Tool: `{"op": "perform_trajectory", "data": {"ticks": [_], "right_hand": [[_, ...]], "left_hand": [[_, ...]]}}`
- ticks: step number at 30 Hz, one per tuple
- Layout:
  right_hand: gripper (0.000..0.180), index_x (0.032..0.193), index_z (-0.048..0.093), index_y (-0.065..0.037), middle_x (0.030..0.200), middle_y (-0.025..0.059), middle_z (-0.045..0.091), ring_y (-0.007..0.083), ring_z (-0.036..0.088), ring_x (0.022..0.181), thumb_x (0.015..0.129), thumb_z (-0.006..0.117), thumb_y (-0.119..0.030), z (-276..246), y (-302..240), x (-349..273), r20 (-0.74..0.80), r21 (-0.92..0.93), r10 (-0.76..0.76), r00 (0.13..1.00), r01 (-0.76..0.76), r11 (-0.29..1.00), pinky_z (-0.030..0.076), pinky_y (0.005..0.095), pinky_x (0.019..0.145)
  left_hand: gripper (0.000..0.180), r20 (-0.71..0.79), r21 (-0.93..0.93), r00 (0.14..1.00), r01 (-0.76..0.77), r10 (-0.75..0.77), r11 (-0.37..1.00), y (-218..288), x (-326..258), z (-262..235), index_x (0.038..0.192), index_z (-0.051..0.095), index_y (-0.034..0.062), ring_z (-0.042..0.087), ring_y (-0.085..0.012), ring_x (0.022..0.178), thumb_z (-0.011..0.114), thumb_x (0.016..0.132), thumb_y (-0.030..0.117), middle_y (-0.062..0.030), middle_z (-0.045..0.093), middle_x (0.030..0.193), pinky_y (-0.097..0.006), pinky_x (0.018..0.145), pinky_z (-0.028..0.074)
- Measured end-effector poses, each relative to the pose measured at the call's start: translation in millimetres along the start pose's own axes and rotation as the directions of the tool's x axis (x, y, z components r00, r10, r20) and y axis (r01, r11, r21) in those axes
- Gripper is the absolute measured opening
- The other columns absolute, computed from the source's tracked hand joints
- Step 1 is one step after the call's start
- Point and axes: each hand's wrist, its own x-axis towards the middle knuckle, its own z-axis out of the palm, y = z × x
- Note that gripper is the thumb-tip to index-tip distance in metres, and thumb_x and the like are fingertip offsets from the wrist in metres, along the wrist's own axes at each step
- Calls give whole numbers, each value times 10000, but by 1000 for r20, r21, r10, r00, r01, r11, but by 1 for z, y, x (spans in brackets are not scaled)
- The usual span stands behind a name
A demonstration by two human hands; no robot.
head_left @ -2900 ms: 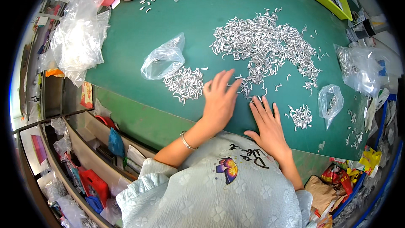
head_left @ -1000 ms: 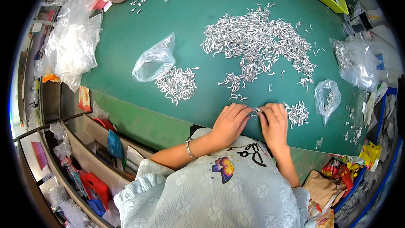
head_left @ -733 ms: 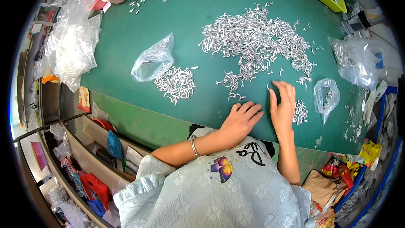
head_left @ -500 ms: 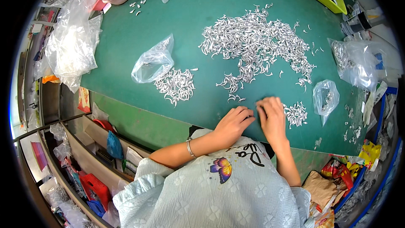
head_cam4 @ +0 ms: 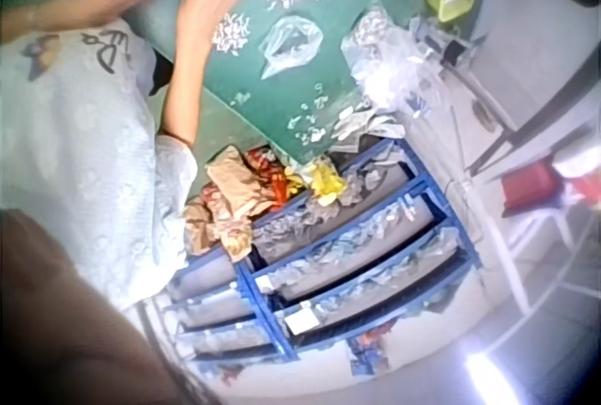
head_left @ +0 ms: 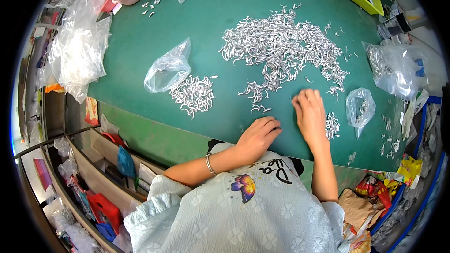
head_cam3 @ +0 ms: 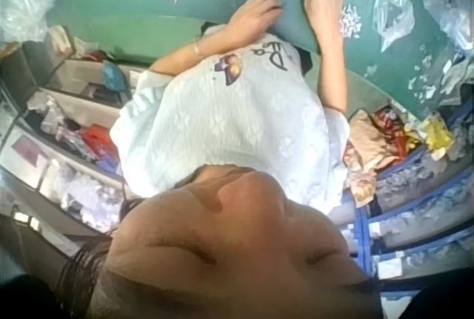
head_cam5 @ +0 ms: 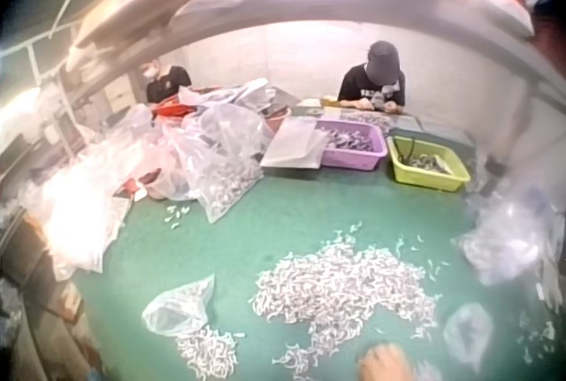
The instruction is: The person sorts curved metal parts by hand on a green workbench and places some of them into a plastic bag.
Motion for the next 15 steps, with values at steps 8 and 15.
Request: {"op": "perform_trajectory", "data": {"ticks": [8,15], "right_hand": [[124,943,621,0,950,159,604,353,581,950,825,654,-15,-11,8,15,-171,166,184,968,-155,974,471,424,828],[85,848,578,20,835,145,553,340,565,803,822,659,13,-8,18,22,9,67,168,986,-168,983,471,389,719]], "left_hand": [[355,-50,52,999,12,-10,999,11,19,0,1117,599,-51,499,-343,1178,594,775,46,-172,544,1209,-448,1017,408],[287,6,16,1000,-29,29,999,-1,5,3,1063,634,-18,541,-343,1136,665,779,-3,-145,576,1163,-437,964,448]]}}
